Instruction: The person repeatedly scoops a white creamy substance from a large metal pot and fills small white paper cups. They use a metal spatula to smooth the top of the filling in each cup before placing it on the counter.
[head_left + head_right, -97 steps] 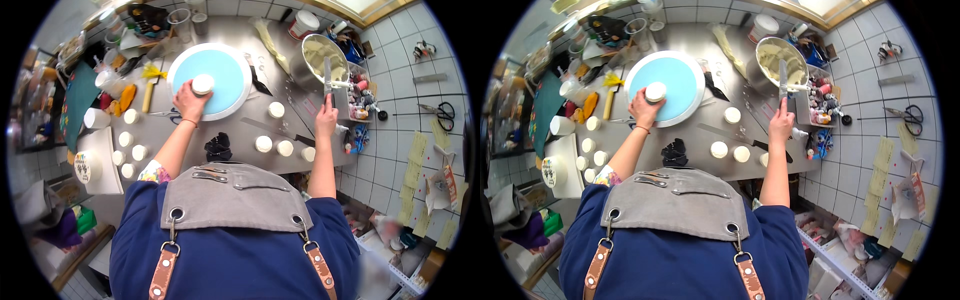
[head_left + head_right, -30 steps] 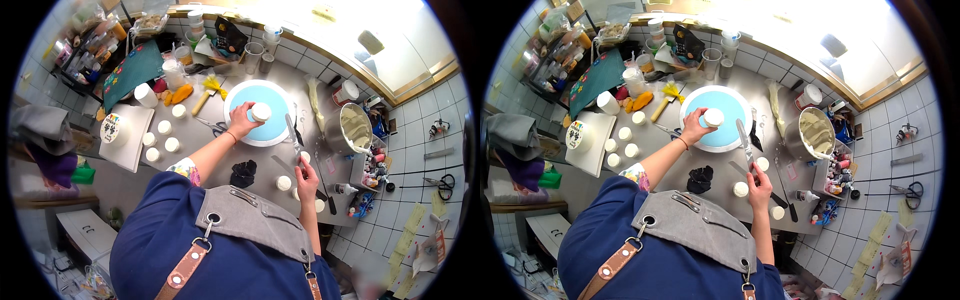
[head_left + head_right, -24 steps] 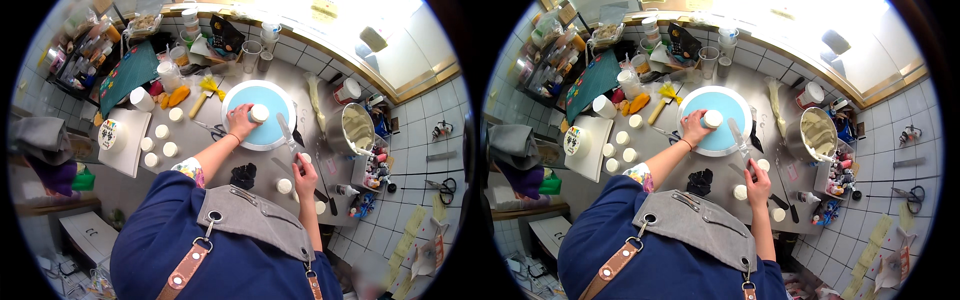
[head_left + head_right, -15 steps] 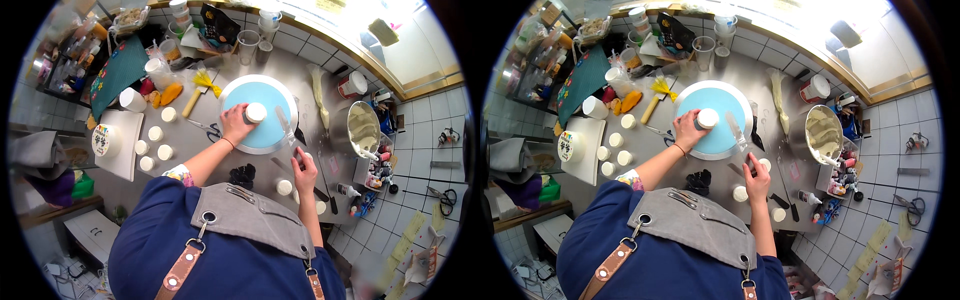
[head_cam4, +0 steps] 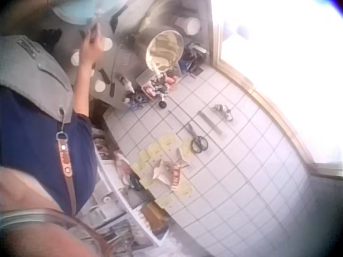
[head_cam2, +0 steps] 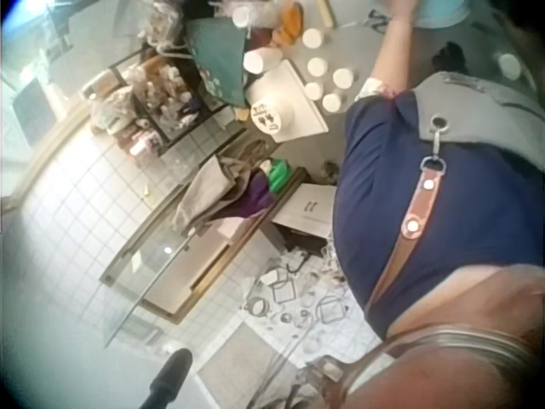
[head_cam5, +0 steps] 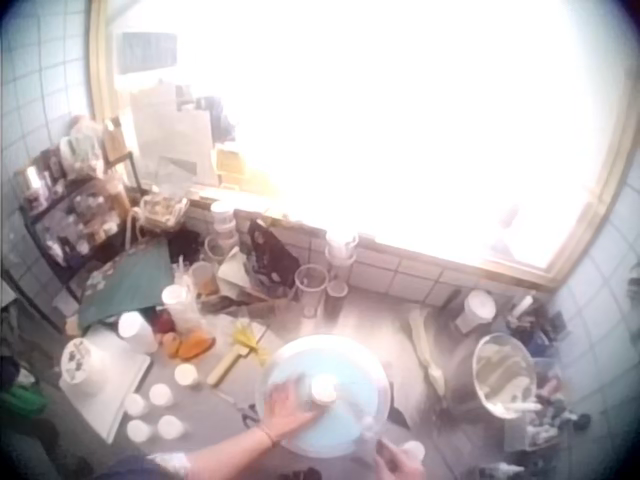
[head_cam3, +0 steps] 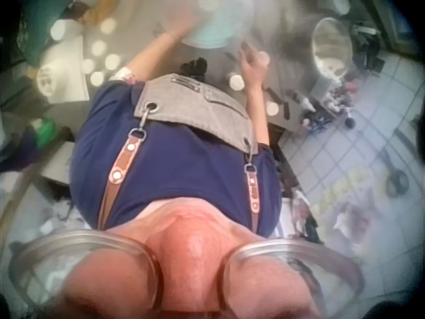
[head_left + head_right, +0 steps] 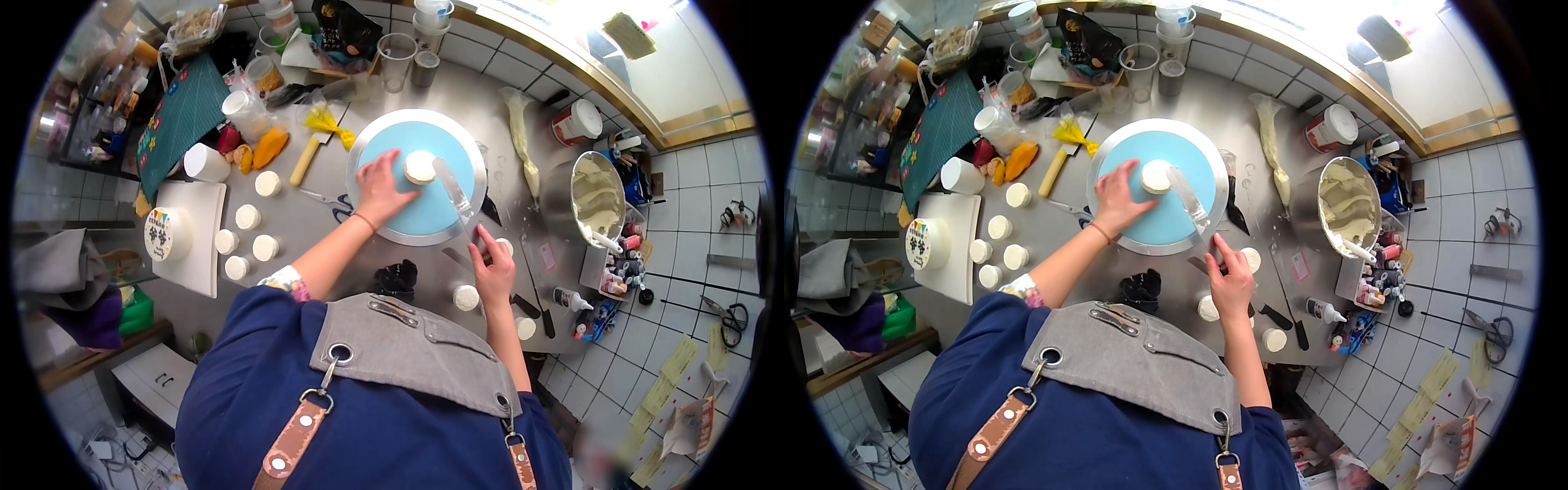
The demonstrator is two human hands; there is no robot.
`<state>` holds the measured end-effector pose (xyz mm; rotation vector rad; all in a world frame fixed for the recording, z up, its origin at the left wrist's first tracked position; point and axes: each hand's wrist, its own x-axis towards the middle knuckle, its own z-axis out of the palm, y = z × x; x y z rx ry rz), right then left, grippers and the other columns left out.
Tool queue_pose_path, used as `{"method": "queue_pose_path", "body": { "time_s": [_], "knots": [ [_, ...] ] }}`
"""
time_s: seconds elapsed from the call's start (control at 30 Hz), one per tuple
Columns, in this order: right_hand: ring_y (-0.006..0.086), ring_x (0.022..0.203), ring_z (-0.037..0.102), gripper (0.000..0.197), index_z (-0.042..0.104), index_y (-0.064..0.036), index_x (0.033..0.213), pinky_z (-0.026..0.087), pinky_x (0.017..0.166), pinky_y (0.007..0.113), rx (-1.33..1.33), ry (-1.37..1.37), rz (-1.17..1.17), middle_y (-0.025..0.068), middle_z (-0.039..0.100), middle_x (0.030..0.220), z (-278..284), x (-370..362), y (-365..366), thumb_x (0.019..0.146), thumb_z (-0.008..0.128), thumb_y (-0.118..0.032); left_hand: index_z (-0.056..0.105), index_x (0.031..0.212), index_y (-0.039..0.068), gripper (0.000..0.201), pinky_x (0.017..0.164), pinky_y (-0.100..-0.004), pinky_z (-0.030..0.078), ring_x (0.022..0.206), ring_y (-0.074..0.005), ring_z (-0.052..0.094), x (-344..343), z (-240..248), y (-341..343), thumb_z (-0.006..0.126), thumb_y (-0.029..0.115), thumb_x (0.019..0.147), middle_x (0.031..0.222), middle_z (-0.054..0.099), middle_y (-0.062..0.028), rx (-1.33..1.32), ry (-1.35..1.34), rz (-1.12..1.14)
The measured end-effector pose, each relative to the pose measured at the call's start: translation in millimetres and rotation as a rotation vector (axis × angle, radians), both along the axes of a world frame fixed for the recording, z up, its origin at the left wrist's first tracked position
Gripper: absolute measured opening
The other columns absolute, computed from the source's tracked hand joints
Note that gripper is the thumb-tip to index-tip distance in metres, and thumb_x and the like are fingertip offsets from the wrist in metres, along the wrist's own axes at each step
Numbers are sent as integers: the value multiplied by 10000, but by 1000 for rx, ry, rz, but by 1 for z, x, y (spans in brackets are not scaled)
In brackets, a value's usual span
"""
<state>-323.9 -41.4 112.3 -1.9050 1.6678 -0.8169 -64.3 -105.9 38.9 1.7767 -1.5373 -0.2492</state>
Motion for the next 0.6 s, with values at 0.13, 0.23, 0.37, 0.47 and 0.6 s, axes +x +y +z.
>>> {"method": "queue_pose_path", "body": {
  "time_s": [0.13, 0.23, 0.37, 0.47, 0.6],
  "knots": [
    [158, 586, 546, 410, 687, -182, 1218, 468, 576, 315, -107, 98, 7, 40, 553, 742, 0, 3, 2, 818, 758, -130, 535, 1287, 65, 556, 935, -357, 424, 1106, -235, 569, 65, -35, 11, 736, 294, 821, 1247, 575, -121, 14, 340, 125],
    [177, 616, 577, 404, 679, -218, 1231, 485, 599, 335, -86, 158, -2, 38, 579, 777, -1, 4, 6, 834, 747, -187, 561, 1257, 44, 391, 800, -258, 478, 956, -146, 603, 85, -54, 17, 625, 280, 952, 1109, 633, -63, 236, 815, 195],
    [200, 680, 614, 381, 673, -259, 1236, 505, 625, 362, -87, 225, 6, 31, 601, 809, -5, 5, 9, 858, 719, -251, 613, 1179, 33, 328, 749, -233, 453, 874, -81, 564, 84, -40, 23, 552, 305, 1006, 964, 650, 7, 357, 1143, 57],
    [220, 729, 627, 374, 671, -274, 1234, 514, 625, 382, -55, 246, 6, 24, 605, 824, -6, 9, 9, 862, 710, -277, 627, 1164, 46, 324, 728, -238, 438, 849, -69, 547, 84, -42, 38, 570, 317, 995, 940, 654, 25, 399, 1124, 50],
    [205, 693, 623, 375, 671, -260, 1237, 511, 634, 371, -64, 251, 1, 31, 606, 811, -9, 13, 11, 865, 711, -262, 609, 1233, 65, 375, 816, -245, 435, 956, -65, 560, 59, -28, 89, 625, 317, 955, 1080, 660, 19, 589, 1127, -66]
  ]
}}
